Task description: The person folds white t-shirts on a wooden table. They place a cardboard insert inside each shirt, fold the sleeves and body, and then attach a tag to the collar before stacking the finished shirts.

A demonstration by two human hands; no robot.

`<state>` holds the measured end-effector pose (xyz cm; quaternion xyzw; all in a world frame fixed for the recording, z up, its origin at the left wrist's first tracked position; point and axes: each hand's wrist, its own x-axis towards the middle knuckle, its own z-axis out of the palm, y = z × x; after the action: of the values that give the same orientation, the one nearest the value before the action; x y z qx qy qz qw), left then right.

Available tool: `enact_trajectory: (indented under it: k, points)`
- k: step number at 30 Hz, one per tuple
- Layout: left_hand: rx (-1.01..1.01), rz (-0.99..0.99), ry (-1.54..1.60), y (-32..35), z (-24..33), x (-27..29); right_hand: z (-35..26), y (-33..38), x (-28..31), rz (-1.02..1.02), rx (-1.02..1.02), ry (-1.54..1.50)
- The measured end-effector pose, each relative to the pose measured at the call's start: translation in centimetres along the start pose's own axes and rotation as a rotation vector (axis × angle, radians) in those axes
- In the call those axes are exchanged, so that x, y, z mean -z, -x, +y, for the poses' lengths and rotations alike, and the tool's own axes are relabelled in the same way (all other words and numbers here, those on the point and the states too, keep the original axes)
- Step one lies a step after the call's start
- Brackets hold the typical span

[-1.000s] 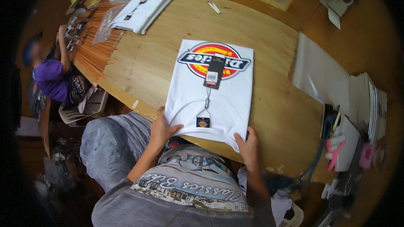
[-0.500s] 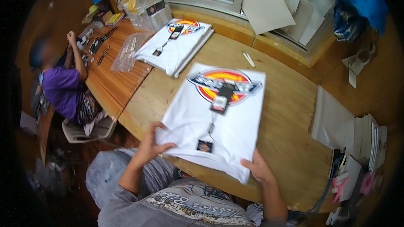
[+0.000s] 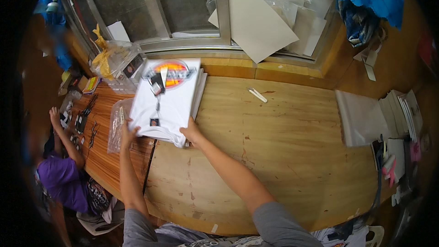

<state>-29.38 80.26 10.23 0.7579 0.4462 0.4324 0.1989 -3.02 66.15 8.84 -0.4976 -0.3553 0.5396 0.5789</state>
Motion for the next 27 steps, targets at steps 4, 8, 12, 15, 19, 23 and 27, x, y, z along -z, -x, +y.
enact_trajectory:
  k: [4,8,12,15,19,23,27]
  points:
    - [0.122,-0.121,0.027,0.1,-3.4,-1.6,-1.2,0.4,-0.1,0.026,-0.197,-0.132]
    - [0.218,0.053,-0.036,1.8,-3.0,-0.2,-6.2,2.0,3.4,0.129,-0.239,0.393]
    - [0.389,0.823,-0.087,4.1,2.2,-4.3,-4.7,0.4,17.2,1.128,0.474,1.622]
    - [0.564,0.614,0.402,4.2,4.8,-8.4,-4.4,1.7,23.8,0.98,0.092,1.406]
    - [0.689,0.548,0.348,3.1,3.1,-9.5,-1.4,4.8,25.4,0.801,0.263,1.544]
    - [0.917,0.617,0.744,3.6,2.4,-7.5,-1.1,18.2,24.8,0.805,0.646,1.339]
    - [0.859,0.357,1.019,2.4,-1.7,-7.2,-0.5,33.5,29.8,1.348,0.272,1.282]
